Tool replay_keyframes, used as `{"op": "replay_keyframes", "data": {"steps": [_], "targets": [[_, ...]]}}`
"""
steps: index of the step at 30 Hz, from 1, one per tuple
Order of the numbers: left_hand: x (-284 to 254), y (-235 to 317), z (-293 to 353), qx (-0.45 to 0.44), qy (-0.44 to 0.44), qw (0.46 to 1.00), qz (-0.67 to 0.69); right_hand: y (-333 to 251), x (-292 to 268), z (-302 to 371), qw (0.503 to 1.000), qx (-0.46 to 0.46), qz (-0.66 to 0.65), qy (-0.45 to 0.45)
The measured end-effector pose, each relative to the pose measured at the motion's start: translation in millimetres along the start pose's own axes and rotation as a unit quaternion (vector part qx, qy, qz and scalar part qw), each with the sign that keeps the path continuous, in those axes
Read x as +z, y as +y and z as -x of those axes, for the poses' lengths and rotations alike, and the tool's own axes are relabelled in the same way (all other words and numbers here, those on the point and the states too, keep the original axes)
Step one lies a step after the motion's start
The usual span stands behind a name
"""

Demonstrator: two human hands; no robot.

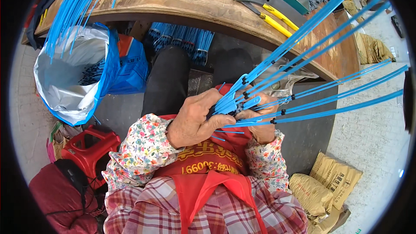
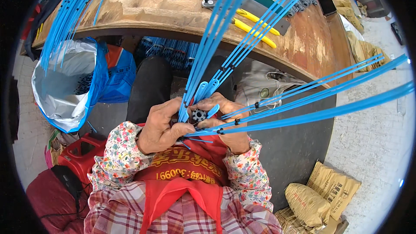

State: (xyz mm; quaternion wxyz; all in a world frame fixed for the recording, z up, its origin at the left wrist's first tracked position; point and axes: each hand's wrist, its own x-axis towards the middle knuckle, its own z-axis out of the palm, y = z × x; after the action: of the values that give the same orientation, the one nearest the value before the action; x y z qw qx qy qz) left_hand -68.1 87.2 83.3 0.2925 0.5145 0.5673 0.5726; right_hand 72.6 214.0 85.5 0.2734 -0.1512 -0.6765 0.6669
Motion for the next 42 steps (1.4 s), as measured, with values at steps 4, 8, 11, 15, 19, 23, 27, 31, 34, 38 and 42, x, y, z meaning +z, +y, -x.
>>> {"op": "replay_keyframes", "data": {"steps": [4, 8, 11, 15, 19, 23, 27, 31, 34, 38, 42], "targets": [[-0.7, -0.2, 2.3, -0.025, 0.027, 0.998, 0.046, 13.6, 5.6, -0.6, 0.997, -0.083, -0.005, 0.002], [-0.7, -1.4, 3.6, -0.063, 0.058, 0.993, 0.078, 6.9, 14.0, 2.4, 0.999, -0.047, -0.006, 0.022], [2.6, -5.3, 4.3, -0.034, 0.094, 0.993, 0.066, 9.9, 12.4, 3.9, 0.999, -0.033, 0.0, 0.016], [4.4, -5.7, 5.6, -0.065, 0.11, 0.99, 0.065, 2.9, 13.6, 1.4, 0.999, -0.03, 0.03, 0.002], [3.2, -3.4, 4.6, -0.066, 0.113, 0.988, 0.086, 6.6, 16.4, 2.3, 0.997, -0.054, 0.059, 0.0], [-8.8, 0.2, 6.1, -0.13, 0.029, 0.98, 0.145, 7.1, 13.3, 2.7, 0.997, -0.044, 0.058, 0.021], [-18.9, 9.0, -0.8, -0.19, -0.063, 0.924, 0.325, 15.9, -0.7, -2.0, 0.999, -0.001, -0.048, 0.011], [-16.5, 1.9, -4.7, -0.335, -0.072, 0.769, 0.54, 29.5, -13.9, 4.1, 0.984, 0.002, -0.175, -0.017], [-0.3, -8.1, -1.5, -0.256, -0.157, 0.89, 0.343, 37.8, -20.8, 8.9, 0.977, -0.03, -0.208, -0.038], [7.4, 4.3, -3.4, -0.242, -0.166, 0.927, 0.231, 43.5, -30.2, 14.4, 0.972, -0.075, -0.21, -0.072], [17.5, 5.4, -0.8, -0.138, -0.134, 0.968, 0.162, 48.7, -31.1, 20.6, 0.964, -0.086, -0.24, -0.08]]}}
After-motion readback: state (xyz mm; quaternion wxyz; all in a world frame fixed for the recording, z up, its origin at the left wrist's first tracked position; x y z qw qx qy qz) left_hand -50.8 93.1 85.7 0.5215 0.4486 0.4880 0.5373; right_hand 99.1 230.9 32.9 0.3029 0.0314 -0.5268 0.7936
